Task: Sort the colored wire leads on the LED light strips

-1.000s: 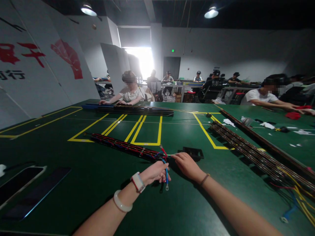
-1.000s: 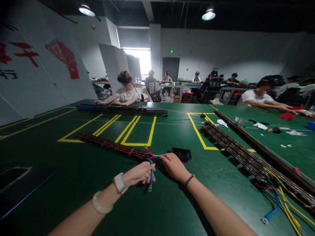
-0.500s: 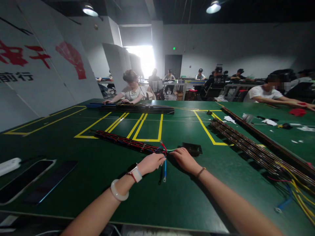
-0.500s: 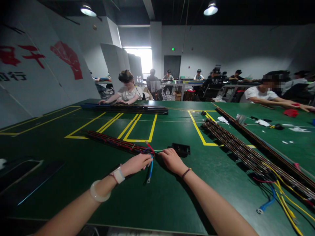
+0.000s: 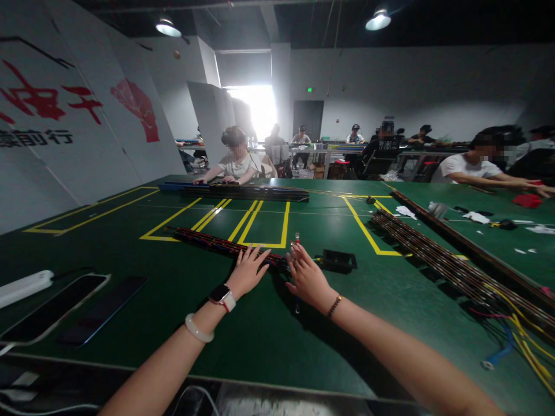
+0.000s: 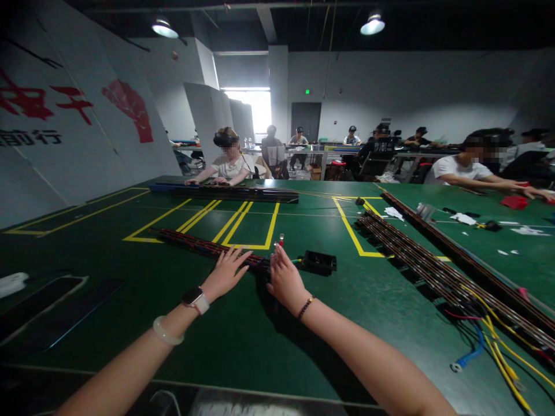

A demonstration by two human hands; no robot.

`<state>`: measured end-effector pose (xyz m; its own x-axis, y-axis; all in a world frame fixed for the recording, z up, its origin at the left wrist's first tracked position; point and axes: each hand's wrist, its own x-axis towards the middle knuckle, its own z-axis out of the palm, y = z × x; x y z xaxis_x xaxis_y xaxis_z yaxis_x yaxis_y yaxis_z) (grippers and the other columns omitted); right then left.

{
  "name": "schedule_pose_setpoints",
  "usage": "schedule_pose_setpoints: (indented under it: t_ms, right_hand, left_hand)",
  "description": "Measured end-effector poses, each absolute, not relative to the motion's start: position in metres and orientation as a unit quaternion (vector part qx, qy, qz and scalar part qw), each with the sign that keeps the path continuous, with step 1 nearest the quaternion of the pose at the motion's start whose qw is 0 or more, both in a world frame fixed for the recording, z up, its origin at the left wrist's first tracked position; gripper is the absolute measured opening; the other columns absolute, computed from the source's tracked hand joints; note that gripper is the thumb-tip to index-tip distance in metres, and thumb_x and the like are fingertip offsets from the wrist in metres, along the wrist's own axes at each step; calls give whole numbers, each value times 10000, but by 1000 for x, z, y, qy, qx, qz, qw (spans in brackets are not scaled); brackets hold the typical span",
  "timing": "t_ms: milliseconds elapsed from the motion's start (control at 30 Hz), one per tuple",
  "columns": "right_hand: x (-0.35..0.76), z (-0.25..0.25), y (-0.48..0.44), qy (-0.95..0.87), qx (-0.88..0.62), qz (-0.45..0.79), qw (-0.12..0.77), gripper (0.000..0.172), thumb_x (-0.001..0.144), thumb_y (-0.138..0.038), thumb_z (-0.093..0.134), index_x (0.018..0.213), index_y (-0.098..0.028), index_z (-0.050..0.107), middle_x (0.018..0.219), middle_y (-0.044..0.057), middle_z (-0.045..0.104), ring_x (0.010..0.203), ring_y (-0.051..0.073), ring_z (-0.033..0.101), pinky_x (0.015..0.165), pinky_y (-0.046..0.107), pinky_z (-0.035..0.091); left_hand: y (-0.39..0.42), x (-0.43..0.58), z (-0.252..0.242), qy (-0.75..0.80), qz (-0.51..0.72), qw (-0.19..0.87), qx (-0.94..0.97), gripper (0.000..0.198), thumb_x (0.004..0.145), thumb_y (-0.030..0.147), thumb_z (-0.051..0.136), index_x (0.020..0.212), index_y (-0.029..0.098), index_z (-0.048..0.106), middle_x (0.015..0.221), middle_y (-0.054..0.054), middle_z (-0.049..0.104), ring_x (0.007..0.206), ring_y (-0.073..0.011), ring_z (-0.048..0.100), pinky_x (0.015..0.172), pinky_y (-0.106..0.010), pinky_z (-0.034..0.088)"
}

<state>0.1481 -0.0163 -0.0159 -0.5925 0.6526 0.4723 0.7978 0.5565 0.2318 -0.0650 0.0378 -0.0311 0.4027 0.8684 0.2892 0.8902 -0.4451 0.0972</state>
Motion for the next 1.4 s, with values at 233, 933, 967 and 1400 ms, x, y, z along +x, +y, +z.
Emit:
schedule_pose_setpoints:
  t_ms: [233,933,967,1400]
  right_hand:
    - [170,-21,-10,-841,-501,-154,134,391,789,-246,645,1144,-84,629,1133,199,646,1174,330,526,1123,509,249]
    - [178,-7,49,-803,-571,-161,56,324,851,-391,611,979,-96,647,903,167,671,895,283,619,828,402,419]
    - [182,-5,57,-807,-565,-161,53,303,846,-393,617,930,-104,652,879,156,670,871,274,622,807,387,419]
    - [197,-45,94,-787,-540,-221,201,336,901,-180,483,1221,-113,557,1295,183,531,1295,305,386,1098,519,221]
  left_hand:
    - [42,-66,-38,-525,-157,36,-836,461,933,346,372,1390,305,417,1493,-62,347,1417,-297,195,1137,-545,164]
    - [78,-45,-43,-538,-165,-13,-827,555,939,422,334,1461,250,266,1542,-89,232,1436,-290,110,1140,-530,125]
    - [83,-43,-44,-540,-172,-20,-824,567,940,432,320,1465,228,254,1542,-95,230,1437,-283,107,1142,-525,122]
    - [175,-1,-46,-550,-165,-23,-818,506,917,354,382,1406,229,382,1537,-95,244,1434,-288,121,1141,-519,125]
